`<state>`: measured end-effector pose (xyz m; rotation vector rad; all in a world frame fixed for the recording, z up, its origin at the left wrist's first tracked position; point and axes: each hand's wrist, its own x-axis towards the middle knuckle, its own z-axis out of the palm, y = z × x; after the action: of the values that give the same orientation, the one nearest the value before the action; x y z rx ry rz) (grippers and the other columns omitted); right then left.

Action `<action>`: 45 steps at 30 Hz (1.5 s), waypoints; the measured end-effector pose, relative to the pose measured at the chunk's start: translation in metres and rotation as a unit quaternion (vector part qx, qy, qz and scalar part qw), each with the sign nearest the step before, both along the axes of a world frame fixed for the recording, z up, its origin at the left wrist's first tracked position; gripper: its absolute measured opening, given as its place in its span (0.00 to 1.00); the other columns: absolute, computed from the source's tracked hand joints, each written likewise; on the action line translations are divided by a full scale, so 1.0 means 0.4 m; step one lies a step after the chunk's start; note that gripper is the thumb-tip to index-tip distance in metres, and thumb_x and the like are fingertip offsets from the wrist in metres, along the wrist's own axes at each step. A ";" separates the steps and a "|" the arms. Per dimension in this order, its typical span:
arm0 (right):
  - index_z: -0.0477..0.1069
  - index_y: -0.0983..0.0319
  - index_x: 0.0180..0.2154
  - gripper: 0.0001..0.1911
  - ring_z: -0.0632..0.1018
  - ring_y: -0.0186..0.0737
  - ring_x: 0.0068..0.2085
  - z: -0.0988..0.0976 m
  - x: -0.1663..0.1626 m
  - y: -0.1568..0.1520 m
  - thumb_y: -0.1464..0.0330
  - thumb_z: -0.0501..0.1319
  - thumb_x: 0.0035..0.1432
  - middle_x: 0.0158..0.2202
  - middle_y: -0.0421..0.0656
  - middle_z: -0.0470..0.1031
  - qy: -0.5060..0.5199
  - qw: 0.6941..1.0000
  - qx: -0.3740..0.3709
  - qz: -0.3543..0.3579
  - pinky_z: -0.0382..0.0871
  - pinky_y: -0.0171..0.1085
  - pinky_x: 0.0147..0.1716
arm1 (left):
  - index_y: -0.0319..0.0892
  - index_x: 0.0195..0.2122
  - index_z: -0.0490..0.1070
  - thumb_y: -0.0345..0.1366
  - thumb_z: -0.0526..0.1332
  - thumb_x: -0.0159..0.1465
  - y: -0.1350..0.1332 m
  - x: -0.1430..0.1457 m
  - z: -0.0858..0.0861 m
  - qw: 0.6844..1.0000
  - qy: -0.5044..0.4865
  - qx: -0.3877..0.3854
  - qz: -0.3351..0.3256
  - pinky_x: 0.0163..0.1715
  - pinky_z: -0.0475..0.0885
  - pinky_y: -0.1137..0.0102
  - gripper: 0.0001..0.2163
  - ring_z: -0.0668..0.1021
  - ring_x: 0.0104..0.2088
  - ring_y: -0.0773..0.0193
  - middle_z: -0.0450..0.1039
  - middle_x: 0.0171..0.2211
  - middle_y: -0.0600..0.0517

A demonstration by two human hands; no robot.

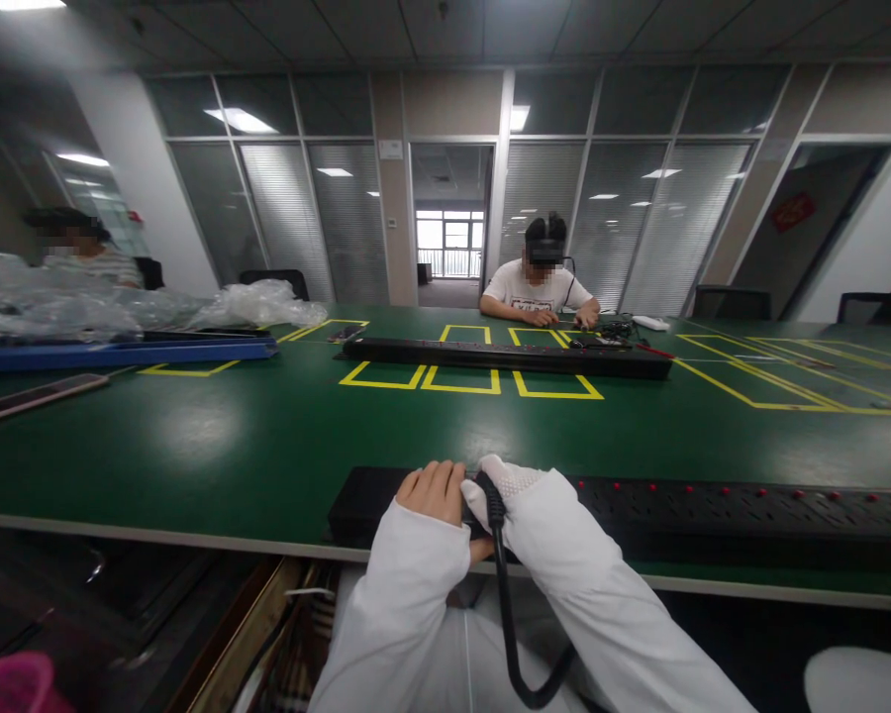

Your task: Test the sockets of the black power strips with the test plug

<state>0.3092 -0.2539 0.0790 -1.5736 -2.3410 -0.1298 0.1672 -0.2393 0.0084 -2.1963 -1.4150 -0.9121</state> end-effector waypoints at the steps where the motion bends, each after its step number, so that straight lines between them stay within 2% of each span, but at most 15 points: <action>1: 0.66 0.59 0.37 0.21 0.72 0.30 0.28 0.000 0.003 0.002 0.52 0.44 0.61 0.30 0.41 0.75 0.005 1.000 -0.001 0.003 0.46 0.32 0.25 | 0.33 0.46 0.68 0.56 0.60 0.44 0.000 0.000 -0.001 1.000 -0.002 0.003 -0.001 0.44 0.63 0.58 0.34 0.73 0.44 0.48 0.73 0.44 0.39; 5: 0.66 0.57 0.36 0.20 0.71 0.29 0.26 0.002 0.010 0.012 0.51 0.46 0.60 0.28 0.37 0.74 0.017 1.000 -0.011 0.011 0.47 0.30 0.24 | 0.34 0.45 0.68 0.59 0.59 0.45 0.000 0.000 -0.002 1.000 -0.002 0.014 0.001 0.44 0.63 0.58 0.35 0.73 0.44 0.48 0.73 0.44 0.39; 12: 0.67 0.61 0.38 0.24 0.71 0.32 0.26 -0.007 0.001 0.006 0.52 0.41 0.62 0.29 0.44 0.74 0.003 1.000 -0.004 0.000 0.46 0.33 0.24 | 0.34 0.45 0.68 0.56 0.61 0.43 -0.001 0.003 0.002 1.000 -0.006 -0.007 0.003 0.43 0.63 0.57 0.34 0.74 0.43 0.48 0.73 0.45 0.40; 17: 0.66 0.58 0.38 0.19 0.71 0.30 0.28 -0.008 0.008 0.008 0.52 0.47 0.59 0.30 0.40 0.74 0.025 1.000 -0.007 0.016 0.49 0.31 0.25 | 0.35 0.44 0.69 0.58 0.61 0.42 -0.001 0.007 0.002 1.000 -0.011 -0.006 0.006 0.43 0.63 0.58 0.34 0.74 0.43 0.48 0.73 0.44 0.40; 22: 0.66 0.57 0.37 0.19 0.71 0.30 0.28 -0.008 0.017 0.018 0.50 0.49 0.56 0.30 0.39 0.74 0.046 0.998 -0.019 0.029 0.50 0.30 0.25 | 0.34 0.45 0.69 0.57 0.61 0.43 0.002 0.003 -0.002 1.000 -0.004 -0.013 0.006 0.44 0.63 0.58 0.35 0.73 0.44 0.48 0.73 0.45 0.41; 28: 0.63 0.56 0.34 0.17 0.67 0.27 0.23 -0.012 0.028 0.047 0.50 0.49 0.57 0.22 0.34 0.68 0.070 0.995 -0.048 0.057 0.50 0.28 0.23 | 0.35 0.47 0.67 0.62 0.58 0.46 0.005 0.001 -0.015 1.000 -0.015 -0.002 0.000 0.45 0.62 0.58 0.37 0.72 0.45 0.47 0.73 0.44 0.40; 31: 0.63 0.56 0.34 0.16 0.66 0.26 0.23 -0.021 0.029 0.049 0.51 0.50 0.57 0.22 0.34 0.67 0.092 0.992 -0.050 0.071 0.50 0.27 0.23 | 0.35 0.47 0.67 0.62 0.58 0.46 0.004 0.001 -0.015 1.000 -0.016 -0.003 0.000 0.45 0.62 0.57 0.37 0.72 0.45 0.47 0.73 0.44 0.40; 36: 0.66 0.57 0.39 0.16 0.68 0.27 0.25 -0.036 0.030 0.040 0.53 0.53 0.55 0.29 0.37 0.71 0.072 0.996 0.004 0.061 0.53 0.27 0.25 | 0.37 0.47 0.67 0.61 0.59 0.46 0.001 0.001 -0.004 1.000 -0.008 -0.014 -0.005 0.44 0.62 0.57 0.36 0.73 0.44 0.47 0.73 0.44 0.40; 42: 0.68 0.57 0.39 0.20 0.68 0.28 0.22 -0.001 0.028 0.042 0.51 0.47 0.58 0.20 0.37 0.68 0.099 0.993 -0.065 0.020 0.53 0.27 0.22 | 0.35 0.46 0.68 0.64 0.54 0.49 -0.001 0.008 -0.004 1.000 -0.024 -0.012 0.003 0.45 0.62 0.57 0.37 0.72 0.45 0.47 0.73 0.43 0.40; 45: 0.68 0.56 0.39 0.17 0.69 0.28 0.22 0.003 0.028 0.037 0.53 0.51 0.57 0.20 0.36 0.69 0.098 0.994 -0.046 0.015 0.54 0.27 0.23 | 0.34 0.47 0.68 0.65 0.55 0.47 0.001 0.009 -0.010 1.000 -0.024 -0.005 0.003 0.45 0.62 0.57 0.39 0.72 0.45 0.47 0.73 0.43 0.39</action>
<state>0.3205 -0.2393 0.0803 -1.5184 -2.2443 0.1360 0.1707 -0.2389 0.0046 -2.1905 -1.4491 -0.9642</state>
